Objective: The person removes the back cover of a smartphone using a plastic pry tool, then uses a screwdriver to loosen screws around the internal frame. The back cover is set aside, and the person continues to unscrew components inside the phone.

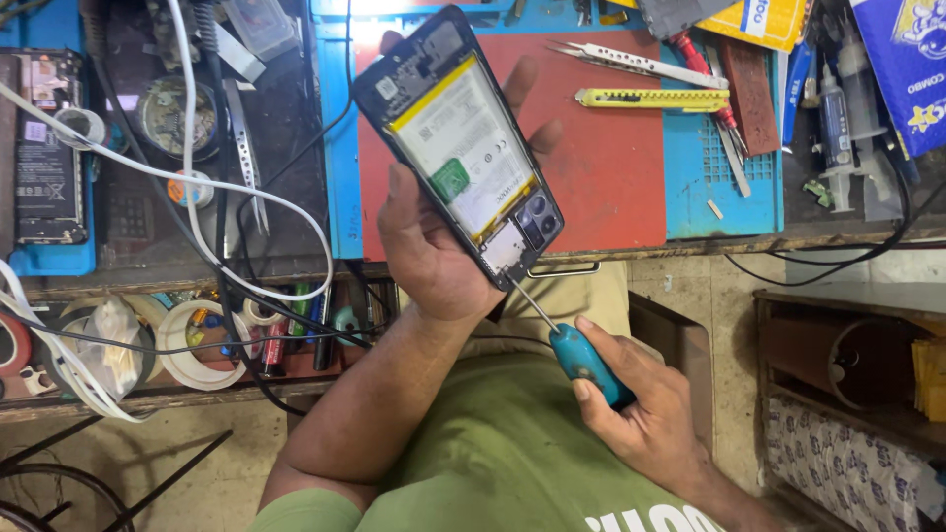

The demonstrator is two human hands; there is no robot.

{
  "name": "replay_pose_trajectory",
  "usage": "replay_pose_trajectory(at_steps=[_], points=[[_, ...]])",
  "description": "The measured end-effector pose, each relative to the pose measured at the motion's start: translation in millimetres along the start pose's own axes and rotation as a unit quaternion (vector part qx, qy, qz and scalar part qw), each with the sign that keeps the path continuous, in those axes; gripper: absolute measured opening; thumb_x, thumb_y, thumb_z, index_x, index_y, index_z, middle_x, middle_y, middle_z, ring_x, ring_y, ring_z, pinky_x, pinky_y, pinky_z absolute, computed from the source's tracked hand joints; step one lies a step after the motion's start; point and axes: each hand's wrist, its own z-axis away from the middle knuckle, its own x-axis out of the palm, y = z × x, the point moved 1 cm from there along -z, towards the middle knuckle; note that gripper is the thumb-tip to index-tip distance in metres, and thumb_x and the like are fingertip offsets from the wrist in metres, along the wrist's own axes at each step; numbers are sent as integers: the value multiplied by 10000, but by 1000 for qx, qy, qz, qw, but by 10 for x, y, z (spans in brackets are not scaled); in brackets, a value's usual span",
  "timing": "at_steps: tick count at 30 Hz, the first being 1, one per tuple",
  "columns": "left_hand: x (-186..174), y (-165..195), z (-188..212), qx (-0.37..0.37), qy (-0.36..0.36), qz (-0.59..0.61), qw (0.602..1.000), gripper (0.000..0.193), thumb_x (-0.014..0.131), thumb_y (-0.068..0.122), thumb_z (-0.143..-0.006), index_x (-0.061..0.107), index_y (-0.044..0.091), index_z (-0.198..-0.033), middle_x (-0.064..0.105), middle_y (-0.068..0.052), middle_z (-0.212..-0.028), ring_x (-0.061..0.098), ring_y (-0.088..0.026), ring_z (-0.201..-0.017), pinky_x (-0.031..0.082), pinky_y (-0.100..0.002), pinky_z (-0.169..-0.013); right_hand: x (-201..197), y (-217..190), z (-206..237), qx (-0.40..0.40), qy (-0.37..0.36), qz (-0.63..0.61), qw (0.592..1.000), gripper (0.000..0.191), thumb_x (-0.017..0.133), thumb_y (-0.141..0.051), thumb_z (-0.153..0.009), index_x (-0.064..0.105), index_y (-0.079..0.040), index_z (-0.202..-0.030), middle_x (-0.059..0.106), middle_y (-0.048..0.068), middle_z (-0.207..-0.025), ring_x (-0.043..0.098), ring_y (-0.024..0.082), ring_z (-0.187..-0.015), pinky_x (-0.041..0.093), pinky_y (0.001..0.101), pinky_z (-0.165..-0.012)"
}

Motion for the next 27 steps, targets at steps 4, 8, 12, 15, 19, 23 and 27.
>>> replay_pose_trajectory(at_steps=[4, 8, 12, 15, 19, 23, 27], points=[[-18, -33, -22, 19, -10, 14, 1000, 621, 461, 531, -1116, 298, 211, -1623, 340, 9, -1613, 302, -341, -1524, 374, -497, -1201, 45, 29, 17, 17, -6, -15, 1000, 590, 726, -63, -833, 578, -27, -1402, 725, 104, -942, 701, 152, -737, 560, 263, -695], [13, -16, -18, 35, -4, 15, 999, 669, 474, 508, -1114, 174, 276, -1666, 335, -5, -1600, 310, -362, -1507, 373, -516, -1196, 61, 47, 39, 6, -8, -15, 1000, 598, 730, -67, -832, 573, -29, -1408, 721, 103, -937, 708, 149, -733, 564, 263, -676], [23, 6, -16, 46, 8, 12, 999, 707, 479, 489, -1112, 108, 285, -1679, 357, -27, -1575, 318, -373, -1490, 385, -537, -1176, 79, 55, 39, 3, -14, -12, 1000, 605, 735, -76, -832, 570, -33, -1412, 714, 99, -915, 703, 147, -723, 562, 268, -664], [13, 7, -13, 51, 9, 15, 999, 708, 478, 485, -1113, 112, 279, -1683, 367, -37, -1580, 326, -373, -1490, 384, -545, -1186, 91, 49, 32, 2, -19, -8, 1000, 612, 735, -79, -831, 566, -36, -1418, 710, 101, -915, 701, 151, -729, 562, 271, -670], [-2, -4, -16, 55, 3, 19, 998, 727, 493, 481, -1093, 112, 275, -1677, 376, -43, -1564, 332, -372, -1489, 380, -551, -1199, 84, 31, 26, 5, -25, -9, 1000, 620, 733, -79, -830, 561, -39, -1425, 706, 101, -912, 699, 155, -737, 561, 273, -680], [-8, 17, -15, 62, -15, 2, 998, 745, 525, 460, -1077, 129, 272, -1679, 392, -44, -1558, 342, -377, -1480, 386, -563, -1187, 85, 21, 20, 17, -26, -15, 999, 618, 733, -77, -830, 562, -39, -1423, 711, 102, -915, 702, 157, -734, 562, 275, -679], [6, 39, -29, 46, -9, 18, 999, 774, 540, 454, -1060, 99, 281, -1673, 367, -44, -1564, 325, -381, -1481, 382, -566, -1182, 78, 19, 18, 13, -25, -15, 999, 612, 733, -80, -831, 566, -33, -1418, 712, 108, -923, 705, 161, -745, 564, 276, -687]])
